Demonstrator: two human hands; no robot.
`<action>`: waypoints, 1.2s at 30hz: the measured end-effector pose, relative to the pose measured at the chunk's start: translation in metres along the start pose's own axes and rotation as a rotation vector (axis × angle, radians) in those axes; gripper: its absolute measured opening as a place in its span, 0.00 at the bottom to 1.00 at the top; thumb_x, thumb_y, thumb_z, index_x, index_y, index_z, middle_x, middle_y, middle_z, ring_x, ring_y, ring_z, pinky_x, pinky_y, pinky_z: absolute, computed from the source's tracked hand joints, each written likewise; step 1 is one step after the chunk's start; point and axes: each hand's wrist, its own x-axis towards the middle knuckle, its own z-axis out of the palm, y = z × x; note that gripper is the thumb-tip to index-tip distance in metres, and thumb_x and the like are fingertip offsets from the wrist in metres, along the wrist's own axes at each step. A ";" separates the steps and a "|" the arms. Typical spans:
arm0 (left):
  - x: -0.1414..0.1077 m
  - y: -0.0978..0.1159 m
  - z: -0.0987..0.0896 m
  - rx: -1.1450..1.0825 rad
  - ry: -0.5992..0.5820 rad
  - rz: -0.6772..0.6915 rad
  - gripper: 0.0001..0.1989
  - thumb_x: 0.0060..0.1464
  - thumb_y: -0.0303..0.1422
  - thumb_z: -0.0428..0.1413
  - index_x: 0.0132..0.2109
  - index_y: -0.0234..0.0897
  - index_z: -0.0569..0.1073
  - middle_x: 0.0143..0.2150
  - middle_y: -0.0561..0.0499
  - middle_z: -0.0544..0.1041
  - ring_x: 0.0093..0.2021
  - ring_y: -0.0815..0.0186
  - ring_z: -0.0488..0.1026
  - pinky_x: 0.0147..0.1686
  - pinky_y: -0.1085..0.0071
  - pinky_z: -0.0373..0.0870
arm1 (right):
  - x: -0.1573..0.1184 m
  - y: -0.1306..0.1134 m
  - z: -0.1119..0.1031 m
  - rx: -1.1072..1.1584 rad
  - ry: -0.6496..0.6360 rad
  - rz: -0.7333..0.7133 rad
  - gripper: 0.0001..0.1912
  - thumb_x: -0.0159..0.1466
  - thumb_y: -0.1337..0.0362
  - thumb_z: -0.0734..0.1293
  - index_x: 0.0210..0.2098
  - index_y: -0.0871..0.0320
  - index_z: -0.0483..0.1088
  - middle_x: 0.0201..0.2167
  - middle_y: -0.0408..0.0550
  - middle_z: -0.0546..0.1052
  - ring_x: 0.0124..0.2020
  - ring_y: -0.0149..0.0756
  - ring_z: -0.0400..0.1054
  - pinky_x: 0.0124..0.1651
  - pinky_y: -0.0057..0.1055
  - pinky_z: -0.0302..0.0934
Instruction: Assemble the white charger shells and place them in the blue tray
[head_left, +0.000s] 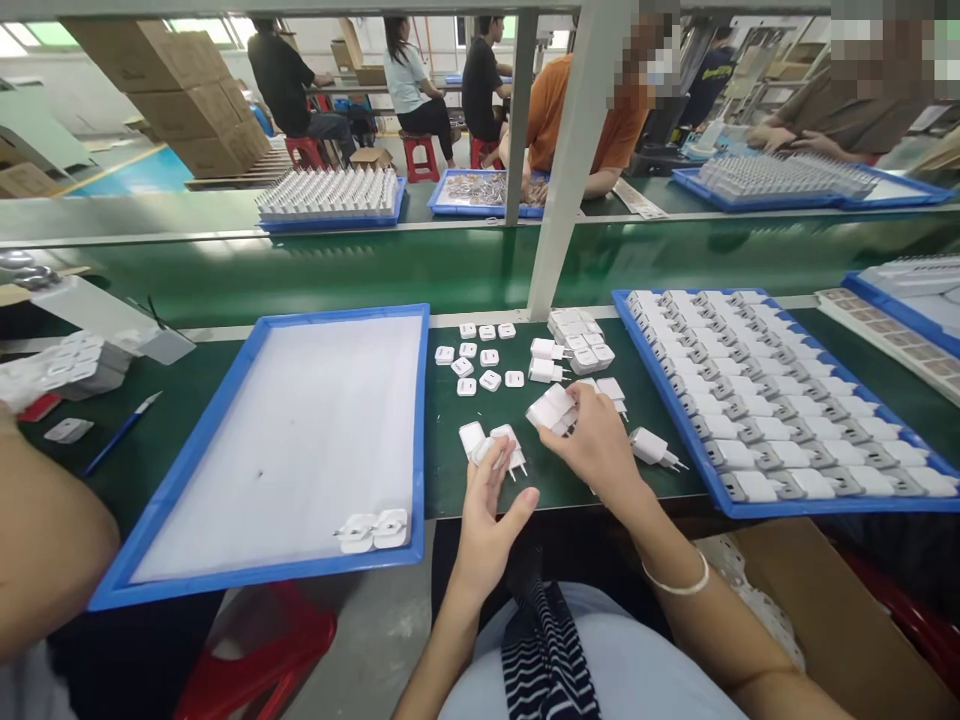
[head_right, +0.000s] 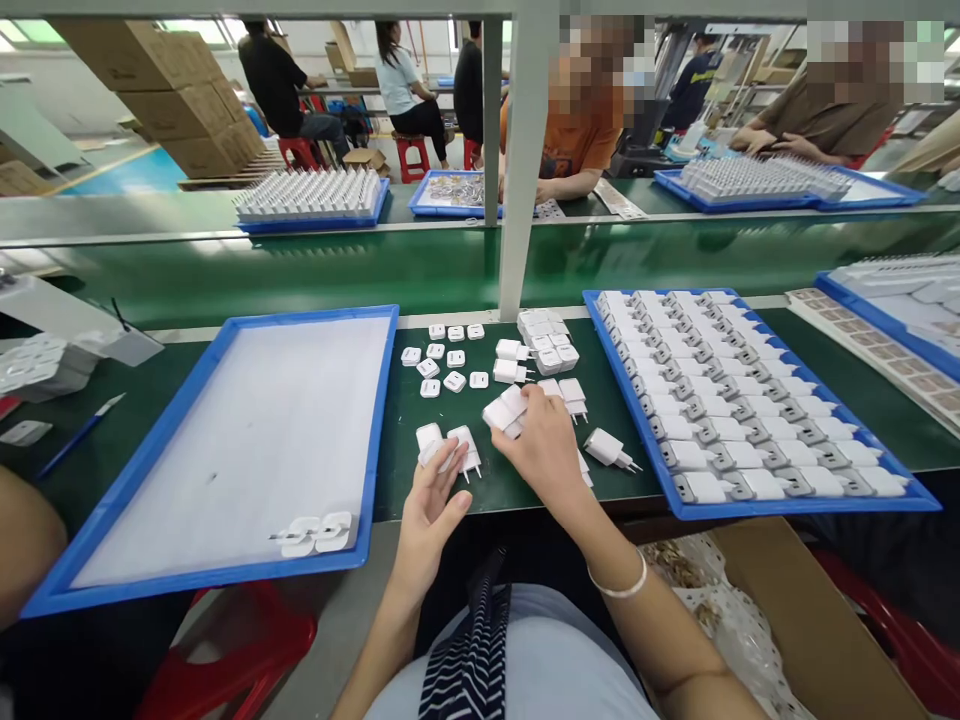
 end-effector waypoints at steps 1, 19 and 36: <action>0.001 0.000 0.006 -0.033 0.005 -0.019 0.32 0.51 0.37 0.65 0.62 0.45 0.67 0.69 0.45 0.62 0.69 0.52 0.60 0.69 0.57 0.55 | -0.009 -0.002 -0.007 0.103 0.049 -0.040 0.27 0.56 0.58 0.73 0.50 0.61 0.63 0.44 0.58 0.75 0.46 0.50 0.69 0.50 0.46 0.67; -0.011 0.025 0.054 0.074 0.096 0.086 0.21 0.49 0.32 0.66 0.52 0.38 0.77 0.54 0.42 0.77 0.54 0.55 0.76 0.54 0.61 0.72 | -0.095 -0.020 -0.009 0.724 0.317 -0.241 0.30 0.54 0.72 0.72 0.53 0.51 0.60 0.53 0.56 0.70 0.54 0.50 0.67 0.54 0.52 0.64; -0.033 0.066 -0.003 0.444 -0.513 0.118 0.23 0.45 0.31 0.68 0.51 0.41 0.79 0.51 0.41 0.79 0.53 0.51 0.76 0.55 0.58 0.72 | -0.011 -0.006 -0.053 1.110 -0.992 -0.050 0.09 0.59 0.59 0.72 0.34 0.59 0.77 0.26 0.42 0.74 0.23 0.26 0.63 0.24 0.24 0.59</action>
